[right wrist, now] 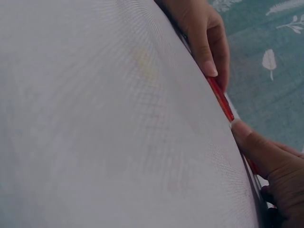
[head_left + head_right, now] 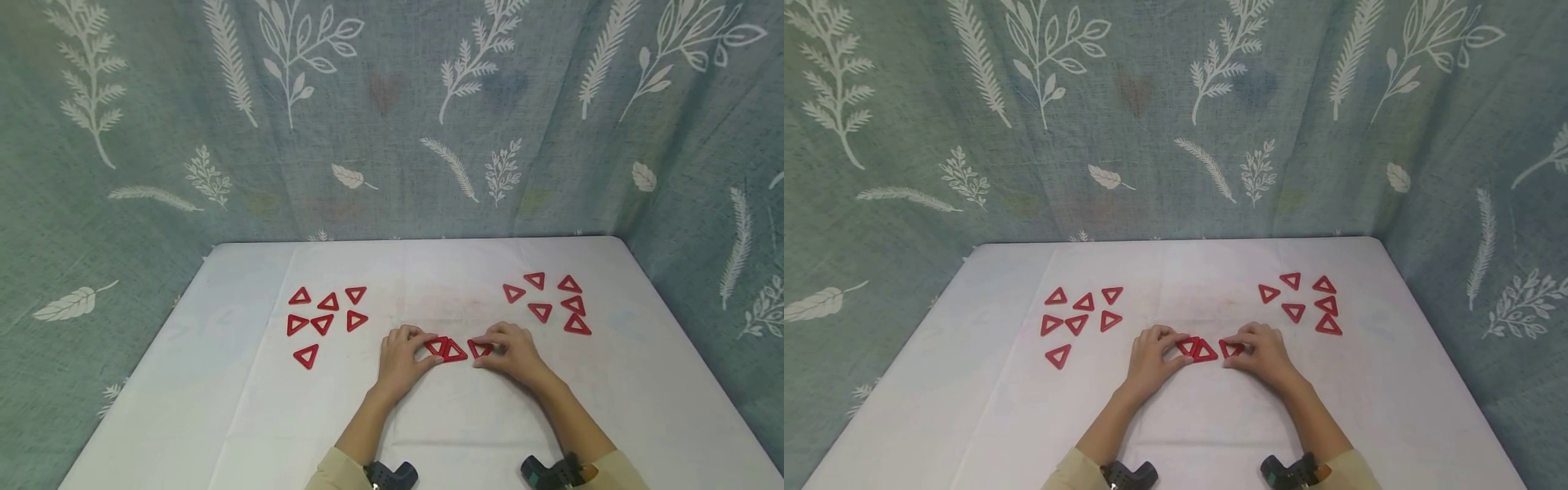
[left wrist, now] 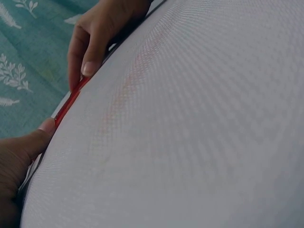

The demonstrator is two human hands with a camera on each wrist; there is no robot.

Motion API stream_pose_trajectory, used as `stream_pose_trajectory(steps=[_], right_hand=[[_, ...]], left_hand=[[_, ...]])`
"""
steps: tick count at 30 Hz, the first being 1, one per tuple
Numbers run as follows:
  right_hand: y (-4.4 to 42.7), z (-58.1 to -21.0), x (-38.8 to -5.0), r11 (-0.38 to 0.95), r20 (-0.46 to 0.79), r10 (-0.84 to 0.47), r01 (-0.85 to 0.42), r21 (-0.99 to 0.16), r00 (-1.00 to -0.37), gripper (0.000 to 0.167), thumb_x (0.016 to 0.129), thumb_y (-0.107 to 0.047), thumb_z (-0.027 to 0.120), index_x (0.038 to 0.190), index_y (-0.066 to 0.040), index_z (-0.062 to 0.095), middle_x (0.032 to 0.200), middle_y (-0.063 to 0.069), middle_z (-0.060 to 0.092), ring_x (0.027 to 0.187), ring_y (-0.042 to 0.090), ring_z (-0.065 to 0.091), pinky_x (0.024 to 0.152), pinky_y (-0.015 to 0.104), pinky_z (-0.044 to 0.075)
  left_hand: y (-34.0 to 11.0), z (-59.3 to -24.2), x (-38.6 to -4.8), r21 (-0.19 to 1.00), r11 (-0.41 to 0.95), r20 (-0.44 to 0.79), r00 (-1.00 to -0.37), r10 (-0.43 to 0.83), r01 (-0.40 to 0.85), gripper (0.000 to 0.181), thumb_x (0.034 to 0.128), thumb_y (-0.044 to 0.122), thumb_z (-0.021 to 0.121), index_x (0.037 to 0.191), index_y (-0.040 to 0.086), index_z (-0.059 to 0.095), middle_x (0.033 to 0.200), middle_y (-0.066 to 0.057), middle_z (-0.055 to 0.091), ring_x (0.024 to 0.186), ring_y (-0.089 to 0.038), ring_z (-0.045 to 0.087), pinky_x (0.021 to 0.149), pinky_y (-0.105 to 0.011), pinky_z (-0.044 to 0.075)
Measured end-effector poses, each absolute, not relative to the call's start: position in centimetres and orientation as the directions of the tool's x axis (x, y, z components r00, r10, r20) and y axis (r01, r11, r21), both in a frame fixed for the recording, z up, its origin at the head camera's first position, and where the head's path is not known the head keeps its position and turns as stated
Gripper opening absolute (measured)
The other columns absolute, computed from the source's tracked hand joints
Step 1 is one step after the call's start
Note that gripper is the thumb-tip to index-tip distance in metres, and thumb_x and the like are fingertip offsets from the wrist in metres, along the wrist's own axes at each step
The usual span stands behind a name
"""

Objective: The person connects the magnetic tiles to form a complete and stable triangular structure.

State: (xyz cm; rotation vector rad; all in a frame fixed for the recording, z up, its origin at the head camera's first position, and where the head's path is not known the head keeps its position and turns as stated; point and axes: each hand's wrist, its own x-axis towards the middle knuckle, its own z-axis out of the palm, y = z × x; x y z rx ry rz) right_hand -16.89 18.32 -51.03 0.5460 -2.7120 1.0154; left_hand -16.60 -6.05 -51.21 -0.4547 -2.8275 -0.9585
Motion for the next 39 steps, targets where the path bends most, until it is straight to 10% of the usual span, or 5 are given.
stream_pose_trajectory(steps=[39], right_hand=[[17.8, -50.8, -18.9, 0.646, 0.255, -0.435, -0.496, -0.580, -0.864, 0.043, 0.066, -0.034, 0.085, 0.105, -0.022, 0.075, 0.091, -0.008, 0.057, 0.083, 0.006, 0.046, 0.072, 0.033, 0.031]], left_hand=[[-6.1, -51.0, -16.7, 0.547, 0.751, 0.188, -0.928, 0.322, 0.371, 0.044, 0.0827, 0.039, 0.070, 0.123, 0.023, 0.065, 0.112, 0.003, 0.051, 0.102, -0.015, 0.041, 0.089, -0.038, 0.029]])
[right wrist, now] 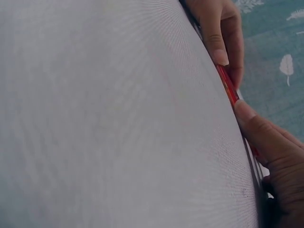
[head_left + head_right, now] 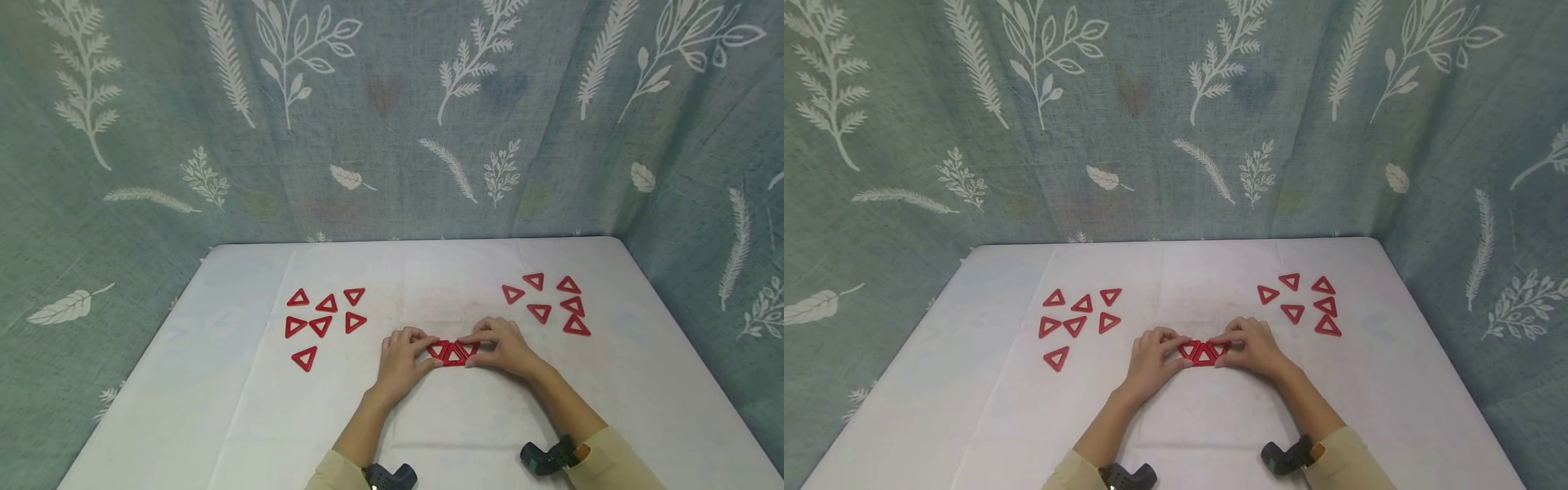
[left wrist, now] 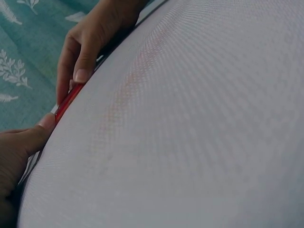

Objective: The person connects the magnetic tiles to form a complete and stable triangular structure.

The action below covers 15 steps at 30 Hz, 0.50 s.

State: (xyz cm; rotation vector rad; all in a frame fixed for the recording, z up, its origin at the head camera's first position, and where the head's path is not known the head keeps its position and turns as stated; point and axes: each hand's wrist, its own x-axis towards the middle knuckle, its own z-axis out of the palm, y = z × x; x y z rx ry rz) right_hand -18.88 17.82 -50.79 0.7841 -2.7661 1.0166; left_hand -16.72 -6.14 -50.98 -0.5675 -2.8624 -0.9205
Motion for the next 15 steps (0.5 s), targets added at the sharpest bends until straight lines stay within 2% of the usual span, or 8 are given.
stream_pose_trajectory(steps=[7, 15], right_hand=[[17.79, -50.93, -18.95, 0.644, 0.275, -0.434, -0.508, -0.572, -0.858, 0.043, 0.066, -0.036, 0.084, 0.105, -0.022, 0.075, 0.089, -0.009, 0.056, 0.082, 0.006, 0.045, 0.071, 0.032, 0.030], [17.75, -51.03, -18.83, 0.653, 0.284, -0.429, -0.511, -0.558, -0.858, 0.043, 0.065, -0.035, 0.085, 0.105, -0.023, 0.075, 0.090, -0.009, 0.056, 0.081, 0.005, 0.044, 0.071, 0.032, 0.030]], left_hand=[[-6.07, -51.10, -16.73, 0.494, 0.773, 0.218, -0.918, 0.332, 0.397, 0.049, 0.0784, 0.045, 0.072, 0.122, 0.023, 0.065, 0.113, 0.002, 0.052, 0.103, -0.016, 0.042, 0.089, -0.039, 0.030], [-5.94, -51.02, -16.58, 0.502, 0.774, 0.227, -0.923, 0.312, 0.385, 0.046, 0.0775, 0.046, 0.073, 0.118, 0.023, 0.068, 0.110, 0.003, 0.052, 0.101, -0.016, 0.043, 0.087, -0.038, 0.031]])
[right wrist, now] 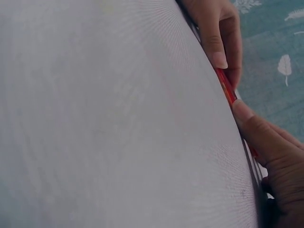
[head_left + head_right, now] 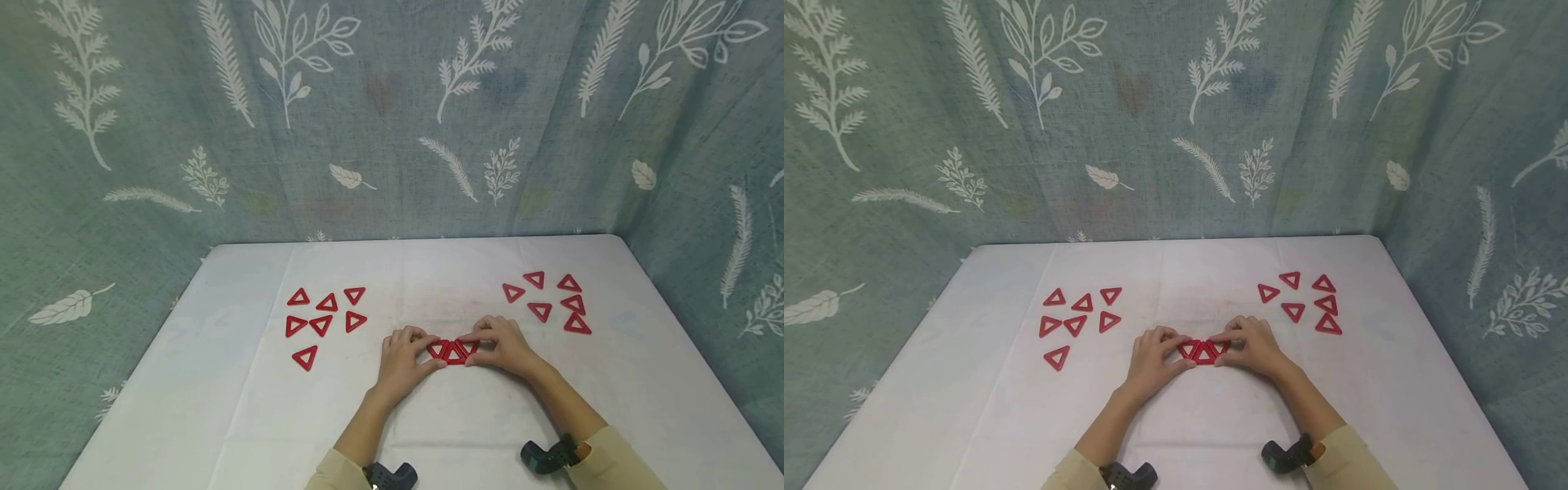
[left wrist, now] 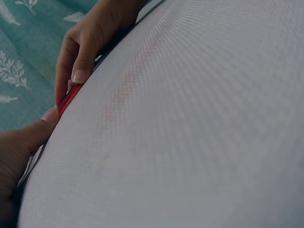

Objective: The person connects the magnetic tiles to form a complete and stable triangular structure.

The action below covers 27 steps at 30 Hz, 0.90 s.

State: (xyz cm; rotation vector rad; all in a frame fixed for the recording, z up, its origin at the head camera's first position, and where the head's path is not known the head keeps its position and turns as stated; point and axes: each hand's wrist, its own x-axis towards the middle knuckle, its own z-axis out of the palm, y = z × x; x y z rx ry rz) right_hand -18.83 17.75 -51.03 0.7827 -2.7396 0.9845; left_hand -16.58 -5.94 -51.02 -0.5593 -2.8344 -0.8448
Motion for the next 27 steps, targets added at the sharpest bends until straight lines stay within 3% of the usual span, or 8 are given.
stream_pose_trajectory(steps=[8, 14, 19, 27], right_hand=[[17.5, -51.0, -18.6, 0.662, 0.293, -0.405, -0.499, -0.560, -0.866, 0.047, 0.065, -0.033, 0.085, 0.108, -0.020, 0.074, 0.093, -0.005, 0.059, 0.085, 0.010, 0.049, 0.073, 0.034, 0.034], [17.8, -51.1, -18.3, 0.647, 0.259, -0.315, -0.407, -0.645, -0.913, 0.051, 0.067, -0.033, 0.085, 0.113, -0.017, 0.071, 0.101, -0.001, 0.063, 0.093, 0.015, 0.053, 0.079, 0.037, 0.041], [18.5, -50.9, -17.8, 0.585, 0.248, -0.249, -0.349, -0.732, -0.936, 0.047, 0.070, -0.029, 0.084, 0.113, -0.014, 0.071, 0.101, -0.001, 0.062, 0.087, 0.013, 0.052, 0.075, 0.031, 0.045], [20.9, -51.2, -16.6, 0.602, 0.300, -0.146, -0.326, -0.729, -0.942, 0.048, 0.068, -0.023, 0.085, 0.113, -0.010, 0.070, 0.099, 0.000, 0.060, 0.084, 0.011, 0.053, 0.073, 0.021, 0.047]], left_hand=[[-6.0, -51.1, -16.6, 0.545, 0.751, 0.260, -0.927, 0.271, 0.373, 0.043, 0.0737, 0.041, 0.078, 0.112, 0.024, 0.069, 0.107, 0.003, 0.054, 0.099, -0.015, 0.046, 0.084, -0.036, 0.033], [-6.0, -51.1, -16.5, 0.563, 0.744, 0.261, -0.931, 0.254, 0.360, 0.043, 0.0724, 0.041, 0.079, 0.110, 0.022, 0.070, 0.105, 0.004, 0.054, 0.099, -0.014, 0.046, 0.085, -0.035, 0.033], [-6.1, -51.1, -16.5, 0.574, 0.741, 0.286, -0.933, 0.217, 0.349, 0.044, 0.0698, 0.043, 0.080, 0.107, 0.021, 0.071, 0.103, 0.003, 0.055, 0.098, -0.016, 0.047, 0.087, -0.037, 0.032], [-6.3, -51.3, -16.2, 0.579, 0.734, 0.325, -0.926, 0.192, 0.355, 0.045, 0.0664, 0.039, 0.083, 0.105, 0.019, 0.071, 0.100, 0.003, 0.056, 0.097, -0.016, 0.048, 0.087, -0.039, 0.030]])
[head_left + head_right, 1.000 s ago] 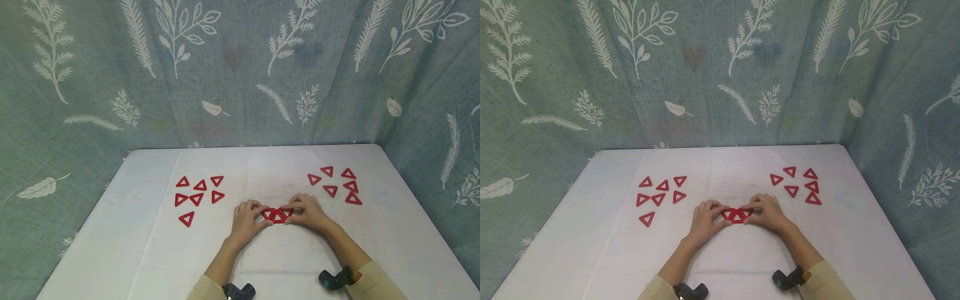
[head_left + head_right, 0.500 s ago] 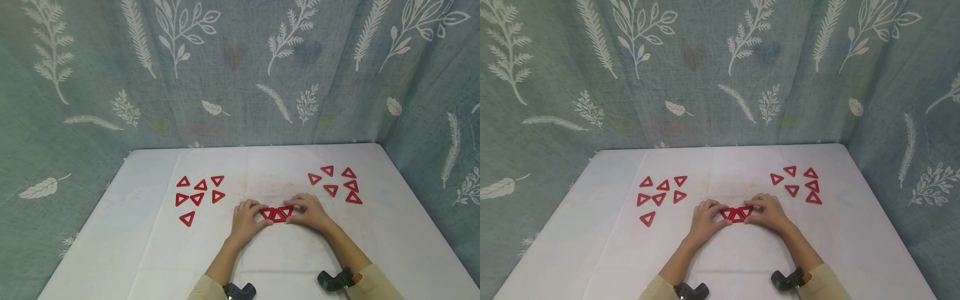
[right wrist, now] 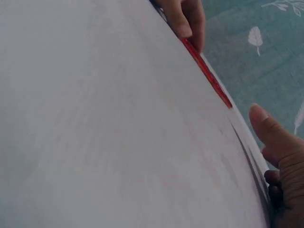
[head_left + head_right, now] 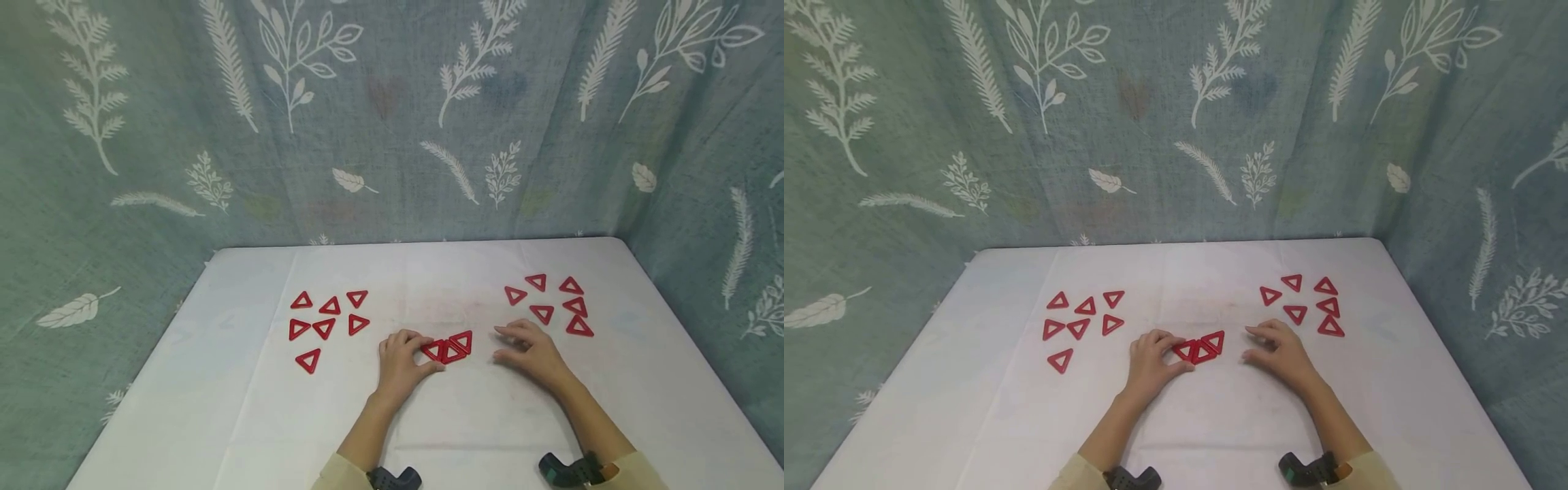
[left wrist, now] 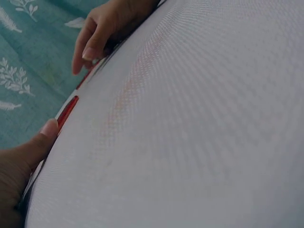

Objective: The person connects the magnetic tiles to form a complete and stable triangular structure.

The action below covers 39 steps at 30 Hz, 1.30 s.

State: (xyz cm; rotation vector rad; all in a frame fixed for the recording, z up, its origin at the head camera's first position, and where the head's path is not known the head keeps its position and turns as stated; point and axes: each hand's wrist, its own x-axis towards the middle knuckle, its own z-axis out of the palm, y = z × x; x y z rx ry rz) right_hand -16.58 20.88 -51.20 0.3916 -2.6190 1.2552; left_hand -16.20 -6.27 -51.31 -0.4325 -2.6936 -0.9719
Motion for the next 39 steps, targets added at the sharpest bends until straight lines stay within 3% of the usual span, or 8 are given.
stream_pose_trajectory(steps=[9, 17, 24, 32, 39], right_hand=[[23.8, -51.5, -15.5, 0.656, 0.296, -0.053, -0.257, -0.710, -0.954, 0.049, 0.072, -0.027, 0.083, 0.116, -0.013, 0.069, 0.103, -0.002, 0.059, 0.088, 0.006, 0.052, 0.076, 0.015, 0.046], [24.8, -51.6, -15.6, 0.671, 0.343, 0.136, -0.169, -0.722, -0.929, 0.045, 0.076, -0.018, 0.079, 0.117, -0.005, 0.067, 0.104, 0.006, 0.056, 0.079, 0.006, 0.045, 0.069, 0.005, 0.037], [24.7, -51.4, -16.2, 0.632, 0.278, 0.283, -0.040, -0.774, -0.918, 0.054, 0.080, -0.020, 0.076, 0.127, -0.001, 0.058, 0.107, 0.010, 0.051, 0.085, 0.009, 0.043, 0.070, 0.001, 0.033], [24.6, -51.1, -17.5, 0.586, 0.169, 0.391, 0.103, -0.804, -0.905, 0.059, 0.083, -0.021, 0.072, 0.135, 0.000, 0.050, 0.110, 0.014, 0.047, 0.082, 0.017, 0.044, 0.065, 0.012, 0.033], [24.3, -50.8, -18.3, 0.594, 0.143, 0.429, 0.159, -0.788, -0.892, 0.061, 0.084, -0.024, 0.072, 0.133, 0.004, 0.049, 0.117, 0.020, 0.046, 0.086, 0.022, 0.048, 0.065, 0.011, 0.036]], left_hand=[[-6.4, -51.3, -15.9, 0.606, 0.715, 0.308, -0.931, 0.195, 0.350, 0.040, 0.0698, 0.034, 0.082, 0.106, 0.020, 0.072, 0.099, 0.004, 0.057, 0.094, -0.014, 0.048, 0.086, -0.037, 0.032], [-6.5, -51.0, -15.8, 0.574, 0.733, 0.270, -0.929, 0.251, 0.365, 0.041, 0.0759, 0.037, 0.077, 0.113, 0.022, 0.071, 0.105, 0.003, 0.055, 0.100, -0.016, 0.046, 0.088, -0.039, 0.031], [-6.5, -51.0, -15.9, 0.571, 0.736, 0.276, -0.929, 0.247, 0.365, 0.038, 0.0752, 0.040, 0.077, 0.110, 0.023, 0.072, 0.103, 0.004, 0.054, 0.098, -0.015, 0.046, 0.088, -0.039, 0.031], [-6.4, -51.2, -15.9, 0.566, 0.739, 0.293, -0.927, 0.236, 0.367, 0.039, 0.0738, 0.041, 0.078, 0.108, 0.023, 0.073, 0.101, 0.005, 0.054, 0.096, -0.014, 0.046, 0.087, -0.038, 0.032], [-6.3, -51.1, -16.0, 0.573, 0.730, 0.313, -0.923, 0.223, 0.371, 0.038, 0.0730, 0.038, 0.079, 0.107, 0.022, 0.072, 0.104, 0.003, 0.054, 0.099, -0.015, 0.046, 0.087, -0.038, 0.033]])
